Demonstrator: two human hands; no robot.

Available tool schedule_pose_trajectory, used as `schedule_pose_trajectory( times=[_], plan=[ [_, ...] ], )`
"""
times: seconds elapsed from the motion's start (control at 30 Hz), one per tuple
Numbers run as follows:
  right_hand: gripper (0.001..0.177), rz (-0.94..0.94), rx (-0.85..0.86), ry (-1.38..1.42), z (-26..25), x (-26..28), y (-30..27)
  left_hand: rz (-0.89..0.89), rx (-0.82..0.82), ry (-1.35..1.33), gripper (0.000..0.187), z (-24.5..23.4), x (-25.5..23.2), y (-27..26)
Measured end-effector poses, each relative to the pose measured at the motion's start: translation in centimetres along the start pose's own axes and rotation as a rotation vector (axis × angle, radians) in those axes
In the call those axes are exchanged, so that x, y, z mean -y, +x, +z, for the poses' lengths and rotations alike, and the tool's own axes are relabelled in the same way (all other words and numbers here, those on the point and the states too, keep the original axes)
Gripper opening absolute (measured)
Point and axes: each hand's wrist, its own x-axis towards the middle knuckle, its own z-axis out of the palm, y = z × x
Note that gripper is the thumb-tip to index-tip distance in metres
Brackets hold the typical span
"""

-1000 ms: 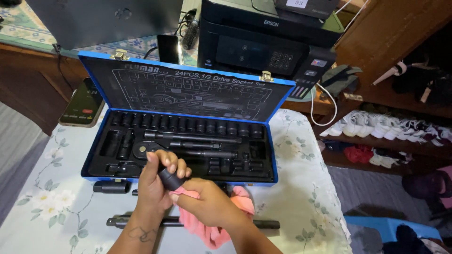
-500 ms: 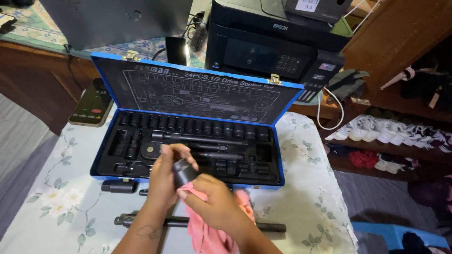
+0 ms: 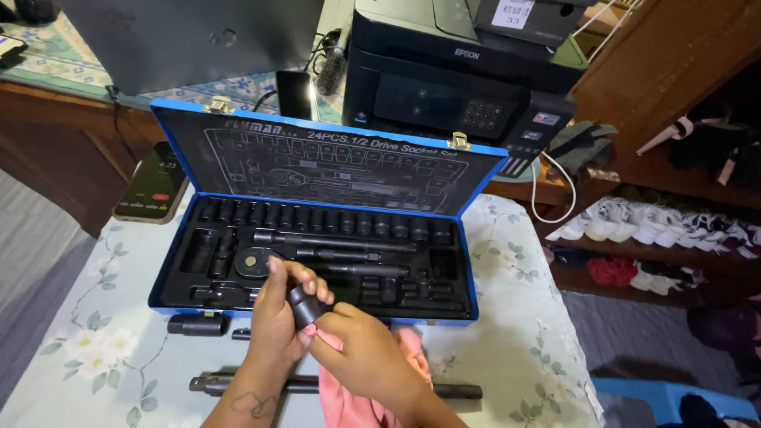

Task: The person wipes a metal extension bar and several socket tools with a pink cloth. They remove each tool from a blue socket set case, wipe it, and place it back into the case or on the table.

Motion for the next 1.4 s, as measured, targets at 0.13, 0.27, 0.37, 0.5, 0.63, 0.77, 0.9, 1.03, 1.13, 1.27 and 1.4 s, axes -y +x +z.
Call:
schedule_pose_trajectory(
  times=[0.13,0.27,0.37,0.5,0.63,0.77,0.9,1.03,1.13,1.27,1.4],
  plan=[
    [0.018,0.601,0.231,0.738,-3.3,4.3,0.7,0.095,0.106,-0.013,0.051,0.2,-0.3,-0.4],
    [0.018,0.643,0.178,1.364,0.8,-0.6,0.4,0.083,0.293,-0.153,0.046,-0.7,-0.5,0.1],
    [0.019,1.138,0.045,1.173,-7.8,10.8,0.8,0.08,0.327,-0.16,0.05,-0.7,-1.1,0.2],
    [0.036,1.238,0.088,1.331,-6.8,10.9,0.7,0.11,0.412,-0.162,0.043,-1.0,-1.4,0.6],
    [0.037,0.95,0.205,1.417,-2.3,5.7,0.3,0.164,0.406,0.027,0.05,-0.9,-1.8,1.0],
    [0.018,0.595,0.294,0.809,-1.2,2.8,0.6,0.079,0.191,0.483,0.075,-1.5,-1.7,1.9],
    [0.027,0.35,0.279,0.054,0.2,1.0,0.2,0.06,0.049,0.544,0.073,-1.2,-1.3,1.7],
    [0.021,0.027,0.003,-0.32,2.7,-1.3,-0.7,-0.026,0.005,0.245,0.042,-1.7,-0.1,1.9],
    [0.023,0.142,0.099,-0.222,2.0,-0.7,-0.3,-0.055,-0.022,0.082,0.046,-1.6,0.0,1.8],
    [0.026,0.472,0.347,0.26,-1.6,2.8,1.0,0.037,0.019,0.063,0.048,-1.1,0.0,1.3],
    [0.009,0.595,0.363,0.732,-0.8,1.9,0.8,0.097,0.104,-0.006,0.043,-1.5,-0.6,1.2]
  ],
)
